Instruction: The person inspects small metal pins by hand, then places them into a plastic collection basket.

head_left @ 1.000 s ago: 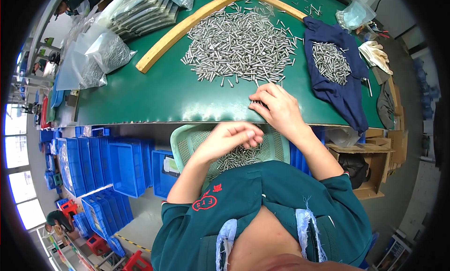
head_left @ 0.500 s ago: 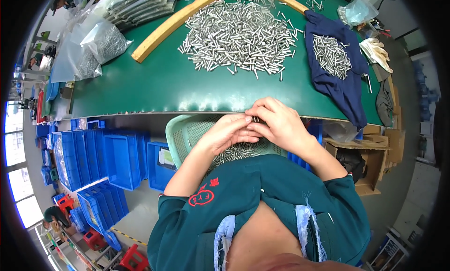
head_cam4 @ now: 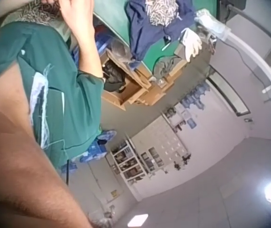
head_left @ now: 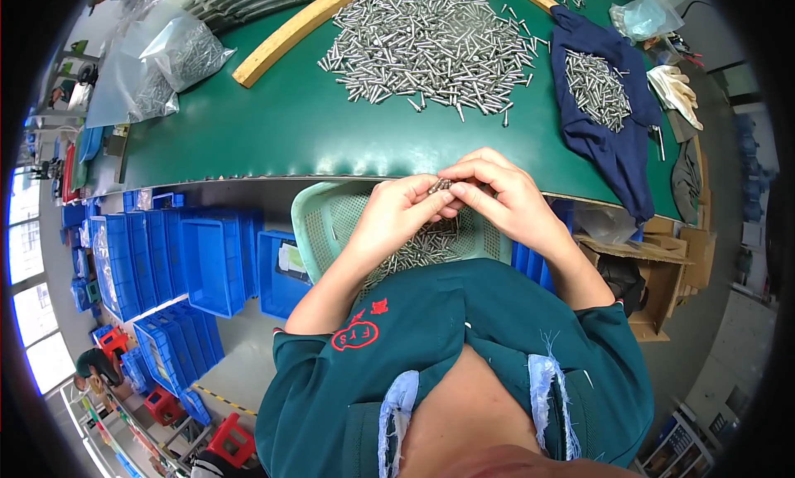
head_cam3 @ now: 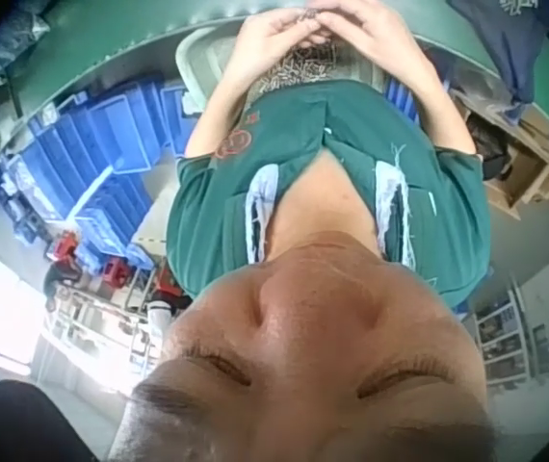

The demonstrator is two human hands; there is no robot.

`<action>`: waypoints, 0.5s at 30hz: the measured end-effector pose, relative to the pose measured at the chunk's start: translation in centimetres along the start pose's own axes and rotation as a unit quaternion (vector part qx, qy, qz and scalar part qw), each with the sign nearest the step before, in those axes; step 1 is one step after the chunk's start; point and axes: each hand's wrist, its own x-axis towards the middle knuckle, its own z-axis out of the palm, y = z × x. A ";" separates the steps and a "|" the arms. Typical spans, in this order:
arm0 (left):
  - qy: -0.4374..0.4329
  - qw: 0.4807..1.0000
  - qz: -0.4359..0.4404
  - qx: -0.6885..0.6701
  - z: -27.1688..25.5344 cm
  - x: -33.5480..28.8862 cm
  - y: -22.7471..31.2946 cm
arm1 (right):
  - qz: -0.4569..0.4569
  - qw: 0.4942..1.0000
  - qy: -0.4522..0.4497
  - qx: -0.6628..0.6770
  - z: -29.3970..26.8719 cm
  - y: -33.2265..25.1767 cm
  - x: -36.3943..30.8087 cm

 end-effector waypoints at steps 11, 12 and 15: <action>-0.050 0.992 -0.057 -0.103 -0.8 0.2 1.0 | -0.010 0.998 0.005 0.064 0.0 0.6 0.6; -0.054 0.991 -0.059 -0.108 -0.9 0.1 1.0 | 0.013 0.997 -0.002 0.070 -0.2 0.2 0.7; -0.057 0.991 -0.067 -0.102 -0.9 0.2 1.0 | 0.053 0.992 0.003 0.113 0.2 0.3 0.8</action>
